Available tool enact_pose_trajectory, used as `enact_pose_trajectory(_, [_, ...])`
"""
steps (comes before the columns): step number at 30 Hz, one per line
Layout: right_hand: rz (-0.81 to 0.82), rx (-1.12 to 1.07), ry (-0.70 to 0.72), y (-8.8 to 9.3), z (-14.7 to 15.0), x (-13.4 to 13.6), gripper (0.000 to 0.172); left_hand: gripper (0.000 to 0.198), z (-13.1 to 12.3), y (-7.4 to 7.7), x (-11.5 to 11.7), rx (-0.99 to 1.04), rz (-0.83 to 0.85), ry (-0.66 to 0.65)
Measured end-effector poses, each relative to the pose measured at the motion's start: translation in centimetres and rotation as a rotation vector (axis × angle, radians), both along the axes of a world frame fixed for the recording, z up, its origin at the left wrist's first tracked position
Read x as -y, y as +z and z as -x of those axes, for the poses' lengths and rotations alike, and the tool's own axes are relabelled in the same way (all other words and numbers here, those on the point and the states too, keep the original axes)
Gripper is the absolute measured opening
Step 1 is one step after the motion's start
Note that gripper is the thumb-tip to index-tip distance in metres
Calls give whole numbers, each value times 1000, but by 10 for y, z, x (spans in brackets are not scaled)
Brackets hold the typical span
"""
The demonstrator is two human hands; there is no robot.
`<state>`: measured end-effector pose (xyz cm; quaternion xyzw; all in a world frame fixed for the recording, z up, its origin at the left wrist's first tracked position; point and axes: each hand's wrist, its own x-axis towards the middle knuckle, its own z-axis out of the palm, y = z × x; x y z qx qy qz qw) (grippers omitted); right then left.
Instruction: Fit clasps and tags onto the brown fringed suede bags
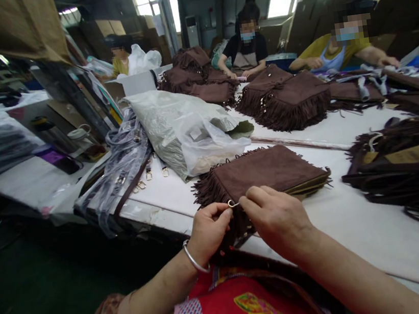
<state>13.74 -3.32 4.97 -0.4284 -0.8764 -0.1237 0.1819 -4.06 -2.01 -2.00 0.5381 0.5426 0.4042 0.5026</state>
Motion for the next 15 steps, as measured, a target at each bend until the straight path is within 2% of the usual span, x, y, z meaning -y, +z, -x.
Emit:
enact_pose_trajectory(6, [25,231,59,8,10,-22,13,20,-3,1,-1,54,-19,63])
enact_pose_trajectory(15, [96,259,151,3,12,-33,10,23,-3,2,0,50,-31,52])
